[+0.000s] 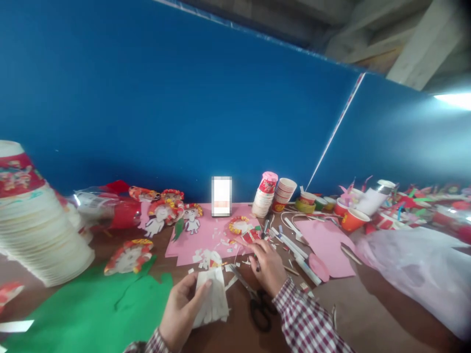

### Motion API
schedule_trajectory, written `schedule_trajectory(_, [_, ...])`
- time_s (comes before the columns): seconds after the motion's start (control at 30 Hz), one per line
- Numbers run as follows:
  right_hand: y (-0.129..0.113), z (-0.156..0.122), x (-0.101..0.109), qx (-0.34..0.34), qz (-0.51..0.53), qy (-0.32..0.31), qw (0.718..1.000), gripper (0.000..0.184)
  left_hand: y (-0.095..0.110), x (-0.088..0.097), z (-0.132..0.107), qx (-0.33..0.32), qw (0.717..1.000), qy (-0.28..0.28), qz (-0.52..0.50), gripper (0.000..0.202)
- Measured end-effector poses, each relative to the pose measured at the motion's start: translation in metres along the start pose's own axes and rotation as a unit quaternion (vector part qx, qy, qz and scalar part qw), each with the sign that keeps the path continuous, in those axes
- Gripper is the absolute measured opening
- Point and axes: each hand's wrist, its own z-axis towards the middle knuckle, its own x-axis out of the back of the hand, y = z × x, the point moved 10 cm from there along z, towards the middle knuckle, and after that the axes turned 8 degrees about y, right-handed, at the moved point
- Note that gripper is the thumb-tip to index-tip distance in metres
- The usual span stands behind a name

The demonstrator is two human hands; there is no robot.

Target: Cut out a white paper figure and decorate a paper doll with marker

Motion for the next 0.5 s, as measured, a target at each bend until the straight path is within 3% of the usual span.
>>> schedule_trajectory(0.37, [0.007,-0.001,-0.012,-0.016,-0.008,-0.007,1.0,0.026,-0.002,0.002,0.002,0.004,1.0,0.003,0.02,0.034])
schedule_trajectory(0.5, [0.008,-0.001,-0.015,-0.026,0.001,-0.014,1.0,0.027,-0.006,0.007,0.001,0.004,0.999,0.031,0.002,0.032])
